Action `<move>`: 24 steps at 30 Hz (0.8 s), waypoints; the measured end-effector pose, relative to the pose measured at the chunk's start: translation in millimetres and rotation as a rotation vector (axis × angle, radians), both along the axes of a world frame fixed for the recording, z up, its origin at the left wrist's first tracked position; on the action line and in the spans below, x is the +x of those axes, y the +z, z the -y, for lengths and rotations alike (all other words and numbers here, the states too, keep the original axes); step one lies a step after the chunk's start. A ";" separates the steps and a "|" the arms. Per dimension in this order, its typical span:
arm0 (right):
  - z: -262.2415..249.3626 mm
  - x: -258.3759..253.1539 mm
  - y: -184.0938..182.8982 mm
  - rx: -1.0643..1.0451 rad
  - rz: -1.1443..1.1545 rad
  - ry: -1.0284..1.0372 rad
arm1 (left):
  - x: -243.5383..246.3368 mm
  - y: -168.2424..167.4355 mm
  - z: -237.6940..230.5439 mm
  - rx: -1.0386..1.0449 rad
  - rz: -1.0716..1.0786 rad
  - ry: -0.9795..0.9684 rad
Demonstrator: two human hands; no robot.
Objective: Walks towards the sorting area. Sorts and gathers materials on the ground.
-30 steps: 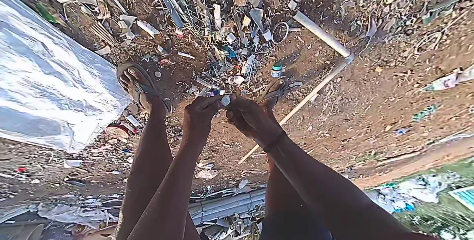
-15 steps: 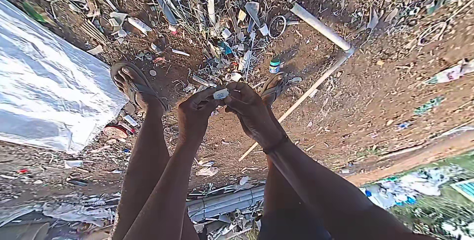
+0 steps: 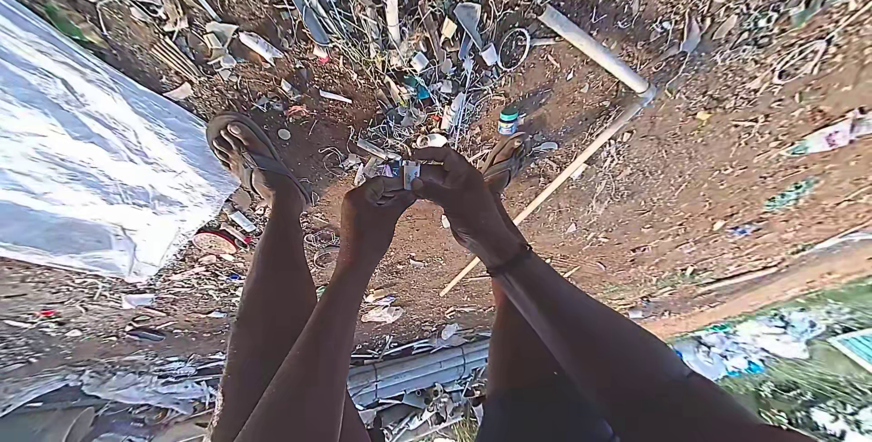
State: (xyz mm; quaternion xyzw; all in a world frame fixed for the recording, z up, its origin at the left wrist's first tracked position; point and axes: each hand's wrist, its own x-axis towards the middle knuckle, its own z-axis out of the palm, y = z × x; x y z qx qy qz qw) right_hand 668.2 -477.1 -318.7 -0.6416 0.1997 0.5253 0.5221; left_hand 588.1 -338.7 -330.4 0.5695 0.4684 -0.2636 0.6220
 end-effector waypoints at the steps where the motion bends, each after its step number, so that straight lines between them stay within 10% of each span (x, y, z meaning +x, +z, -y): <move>1: 0.5 1.0 -1.5 -0.017 0.000 0.018 | 1.2 0.7 -0.2 0.001 -0.016 -0.029; 14: 23.0 -13.9 -52.7 -0.251 0.263 0.316 | 2.0 -7.4 -4.9 0.002 -0.211 -0.242; 19: 58.0 -1.5 -89.3 -0.204 -0.105 0.799 | 22.4 -4.2 -5.8 0.025 -0.158 -0.205; 24: 101.7 56.8 -151.1 -0.560 0.129 0.588 | 23.3 -2.2 -7.0 0.004 -0.182 -0.198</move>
